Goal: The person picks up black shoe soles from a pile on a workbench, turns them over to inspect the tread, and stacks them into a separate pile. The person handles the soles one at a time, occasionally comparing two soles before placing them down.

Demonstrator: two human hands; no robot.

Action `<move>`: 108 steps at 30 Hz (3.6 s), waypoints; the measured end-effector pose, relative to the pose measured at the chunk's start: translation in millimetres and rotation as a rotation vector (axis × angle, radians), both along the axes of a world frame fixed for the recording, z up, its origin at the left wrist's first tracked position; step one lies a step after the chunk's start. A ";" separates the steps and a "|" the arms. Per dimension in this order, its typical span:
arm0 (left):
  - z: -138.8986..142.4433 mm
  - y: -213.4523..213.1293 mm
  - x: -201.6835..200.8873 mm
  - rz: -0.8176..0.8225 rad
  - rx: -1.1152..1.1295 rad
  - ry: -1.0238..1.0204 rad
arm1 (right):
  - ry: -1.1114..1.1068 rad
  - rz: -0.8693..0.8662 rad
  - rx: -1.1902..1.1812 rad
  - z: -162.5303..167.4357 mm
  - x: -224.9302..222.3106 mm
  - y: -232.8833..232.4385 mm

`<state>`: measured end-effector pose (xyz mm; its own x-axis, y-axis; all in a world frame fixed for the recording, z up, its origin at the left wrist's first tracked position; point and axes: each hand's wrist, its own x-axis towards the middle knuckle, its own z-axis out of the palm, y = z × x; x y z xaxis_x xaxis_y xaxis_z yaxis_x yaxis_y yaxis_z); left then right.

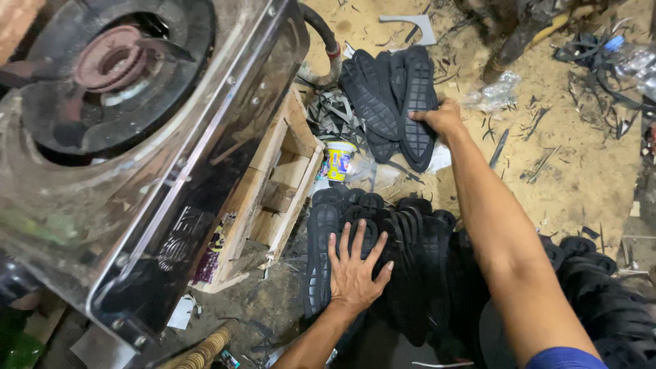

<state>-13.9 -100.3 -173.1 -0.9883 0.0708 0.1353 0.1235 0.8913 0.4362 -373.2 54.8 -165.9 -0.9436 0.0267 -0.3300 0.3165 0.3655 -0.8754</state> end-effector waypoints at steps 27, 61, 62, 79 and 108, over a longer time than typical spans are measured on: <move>114.3 23.0 9.0 -0.173 2.244 -0.568 | 0.213 0.077 -0.583 192.4 374.9 19.0; 83.1 -0.5 72.7 0.139 1.961 -0.571 | 0.305 -0.025 -0.165 140.6 428.5 11.9; 85.5 -2.6 70.7 0.247 1.954 -0.573 | 0.233 -0.040 -0.221 138.5 427.1 15.3; 89.7 -8.5 72.0 -0.040 1.819 -0.688 | 0.385 0.136 -0.222 128.9 413.7 31.2; 83.6 -13.8 66.1 0.075 1.724 -0.380 | 0.113 0.255 -0.123 111.0 431.3 15.5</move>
